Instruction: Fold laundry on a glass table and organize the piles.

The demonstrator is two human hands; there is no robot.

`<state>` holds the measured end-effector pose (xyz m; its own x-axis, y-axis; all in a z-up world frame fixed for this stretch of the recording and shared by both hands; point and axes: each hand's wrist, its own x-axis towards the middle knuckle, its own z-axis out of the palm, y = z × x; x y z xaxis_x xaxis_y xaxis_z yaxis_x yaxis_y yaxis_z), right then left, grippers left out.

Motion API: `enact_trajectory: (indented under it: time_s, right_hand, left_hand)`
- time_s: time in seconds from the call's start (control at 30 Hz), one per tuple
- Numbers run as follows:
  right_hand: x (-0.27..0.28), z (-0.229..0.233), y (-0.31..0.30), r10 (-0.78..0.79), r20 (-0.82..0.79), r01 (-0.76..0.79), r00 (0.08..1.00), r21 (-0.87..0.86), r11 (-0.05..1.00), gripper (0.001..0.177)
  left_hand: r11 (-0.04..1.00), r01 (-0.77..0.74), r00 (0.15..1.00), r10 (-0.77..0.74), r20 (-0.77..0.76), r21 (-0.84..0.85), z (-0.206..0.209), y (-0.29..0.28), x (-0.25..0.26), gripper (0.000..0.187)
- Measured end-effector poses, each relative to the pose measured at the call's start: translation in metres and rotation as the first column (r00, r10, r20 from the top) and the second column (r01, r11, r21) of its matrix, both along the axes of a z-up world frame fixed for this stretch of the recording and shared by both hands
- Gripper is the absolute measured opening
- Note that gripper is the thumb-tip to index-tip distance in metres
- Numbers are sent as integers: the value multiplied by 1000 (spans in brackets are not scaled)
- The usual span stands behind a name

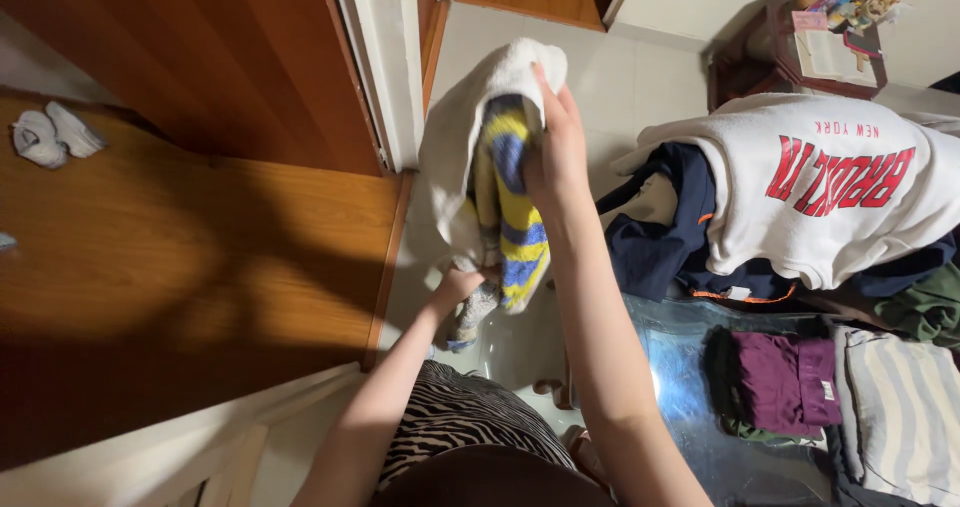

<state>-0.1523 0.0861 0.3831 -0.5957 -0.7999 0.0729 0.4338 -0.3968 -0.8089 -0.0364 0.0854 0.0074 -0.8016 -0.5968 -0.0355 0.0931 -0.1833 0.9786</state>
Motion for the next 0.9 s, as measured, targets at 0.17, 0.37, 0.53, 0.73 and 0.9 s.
enact_trajectory:
  time_s: [0.17,0.37,0.53,0.73,0.9]
  right_hand:
    - [-69,-121,-2,78,-150,-49,986,190,981,52]
    - [-55,-218,84,83,-171,28,982,563,826,83]
    - [-16,-222,126,197,-301,-30,933,481,876,75]
    - [-45,-245,106,47,-331,130,942,493,860,42]
    - [-31,-140,72,52,333,-46,941,-28,999,49]
  left_hand:
    - [825,-115,993,101,56,553,12,-13,-25,37]
    - [726,-40,938,264,-224,687,113,-36,-29,39]
    - [922,-50,933,179,-311,383,125,-40,-31,48]
    - [882,106,956,37,-290,460,155,-65,-11,52]
    - [747,383,850,-54,-525,544,-71,-89,-35,43]
